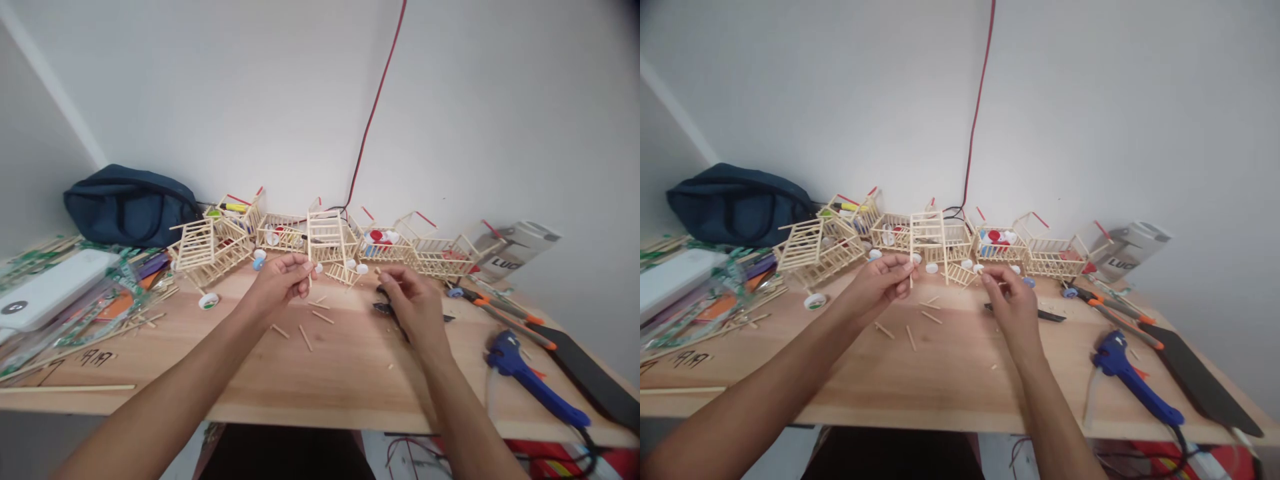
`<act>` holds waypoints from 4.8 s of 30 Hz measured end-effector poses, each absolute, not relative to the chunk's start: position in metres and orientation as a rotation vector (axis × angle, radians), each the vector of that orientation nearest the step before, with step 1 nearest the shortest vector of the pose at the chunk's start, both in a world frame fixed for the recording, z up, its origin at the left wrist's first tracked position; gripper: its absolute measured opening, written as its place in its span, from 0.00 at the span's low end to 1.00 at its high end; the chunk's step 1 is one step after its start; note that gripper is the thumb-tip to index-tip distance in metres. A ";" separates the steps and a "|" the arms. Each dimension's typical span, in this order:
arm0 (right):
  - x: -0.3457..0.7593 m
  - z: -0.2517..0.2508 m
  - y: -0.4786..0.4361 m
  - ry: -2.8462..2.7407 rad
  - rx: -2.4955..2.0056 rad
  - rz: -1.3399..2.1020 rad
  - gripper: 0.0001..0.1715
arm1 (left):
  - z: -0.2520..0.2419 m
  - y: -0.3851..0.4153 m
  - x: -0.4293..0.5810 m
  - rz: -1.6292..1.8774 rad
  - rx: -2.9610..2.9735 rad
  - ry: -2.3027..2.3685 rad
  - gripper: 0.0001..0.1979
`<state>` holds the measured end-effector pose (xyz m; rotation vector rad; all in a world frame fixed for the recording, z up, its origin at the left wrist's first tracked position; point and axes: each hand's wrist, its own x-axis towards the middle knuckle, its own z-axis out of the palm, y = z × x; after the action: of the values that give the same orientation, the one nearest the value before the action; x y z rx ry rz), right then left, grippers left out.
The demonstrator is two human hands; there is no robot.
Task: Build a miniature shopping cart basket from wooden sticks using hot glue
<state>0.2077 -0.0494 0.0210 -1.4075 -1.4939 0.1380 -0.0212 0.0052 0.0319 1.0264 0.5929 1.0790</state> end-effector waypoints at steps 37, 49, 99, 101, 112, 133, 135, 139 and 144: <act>0.154 0.028 -0.034 -1.963 -1.370 -0.765 0.08 | 0.018 -0.008 -0.007 0.961 1.091 0.644 0.17; 0.155 0.036 -0.038 -2.084 -1.317 -0.823 0.08 | 0.012 -0.007 -0.004 0.960 1.160 0.685 0.15; 0.160 0.007 -0.046 -1.287 -1.180 0.974 0.16 | 0.019 -0.009 -0.001 1.094 1.292 0.961 0.08; 0.160 0.005 -0.045 -1.271 -1.185 0.970 0.16 | 0.019 -0.009 -0.001 1.088 1.307 0.954 0.08; 0.154 0.003 -0.039 -1.171 -1.207 0.938 0.15 | 0.019 -0.010 -0.003 1.067 1.406 0.918 0.10; 0.157 -0.002 -0.039 -1.340 -1.317 0.879 0.13 | 0.022 -0.004 -0.009 1.154 1.387 0.835 0.11; 0.155 -0.004 -0.040 -1.467 -1.392 0.833 0.09 | 0.025 -0.002 -0.012 1.235 1.365 0.836 0.09; 0.152 -0.009 -0.043 -1.713 -1.575 0.610 0.05 | 0.030 0.003 -0.018 1.333 1.303 0.816 0.09; 0.154 -0.015 -0.043 -1.866 -1.671 0.292 0.11 | 0.035 0.005 -0.022 1.393 1.247 0.784 0.10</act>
<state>0.1541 -0.0433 -0.0148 -1.6711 -1.8659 0.2920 -0.0223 0.0051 0.0353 1.2471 0.7844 1.3927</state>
